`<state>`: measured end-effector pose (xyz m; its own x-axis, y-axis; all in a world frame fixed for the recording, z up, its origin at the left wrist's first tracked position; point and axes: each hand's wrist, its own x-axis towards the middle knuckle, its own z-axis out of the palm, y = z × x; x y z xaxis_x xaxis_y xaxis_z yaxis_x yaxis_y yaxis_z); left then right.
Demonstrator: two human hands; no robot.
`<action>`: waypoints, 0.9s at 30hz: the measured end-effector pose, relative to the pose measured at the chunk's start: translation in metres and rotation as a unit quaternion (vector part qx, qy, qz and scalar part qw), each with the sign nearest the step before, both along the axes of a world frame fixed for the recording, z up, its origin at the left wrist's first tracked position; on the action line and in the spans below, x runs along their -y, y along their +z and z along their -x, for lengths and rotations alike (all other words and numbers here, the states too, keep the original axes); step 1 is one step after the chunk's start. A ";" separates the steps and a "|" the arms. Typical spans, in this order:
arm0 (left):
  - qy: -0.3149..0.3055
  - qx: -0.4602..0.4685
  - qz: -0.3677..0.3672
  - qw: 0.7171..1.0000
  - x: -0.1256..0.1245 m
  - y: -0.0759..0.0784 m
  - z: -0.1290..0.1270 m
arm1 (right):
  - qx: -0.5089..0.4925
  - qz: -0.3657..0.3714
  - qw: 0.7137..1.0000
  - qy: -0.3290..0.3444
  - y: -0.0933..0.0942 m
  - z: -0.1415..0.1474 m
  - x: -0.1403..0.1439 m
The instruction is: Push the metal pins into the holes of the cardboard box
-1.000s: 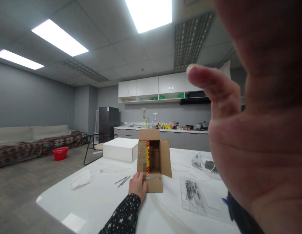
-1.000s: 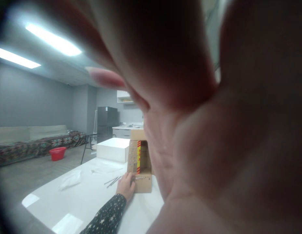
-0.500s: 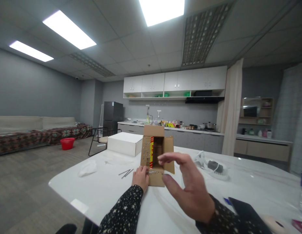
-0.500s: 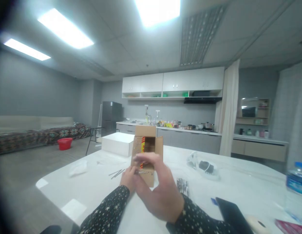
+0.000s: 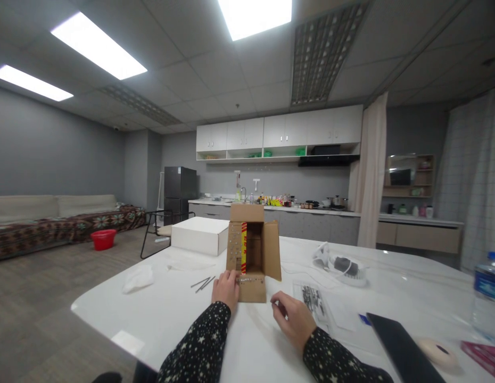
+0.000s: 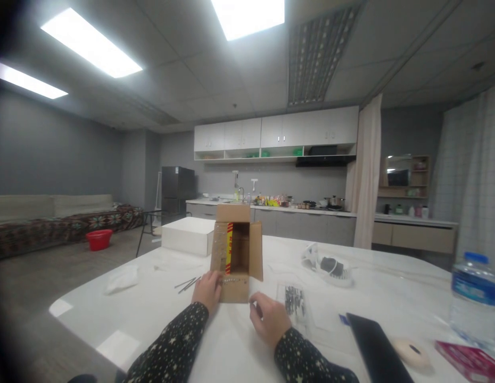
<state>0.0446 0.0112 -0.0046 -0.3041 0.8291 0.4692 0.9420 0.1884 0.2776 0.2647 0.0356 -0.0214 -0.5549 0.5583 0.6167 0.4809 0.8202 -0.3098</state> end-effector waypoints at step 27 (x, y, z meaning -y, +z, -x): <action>0.013 -0.036 0.012 0.999 0.001 0.001 -0.003 | 0.121 0.067 0.990 0.022 -0.003 0.009 0.019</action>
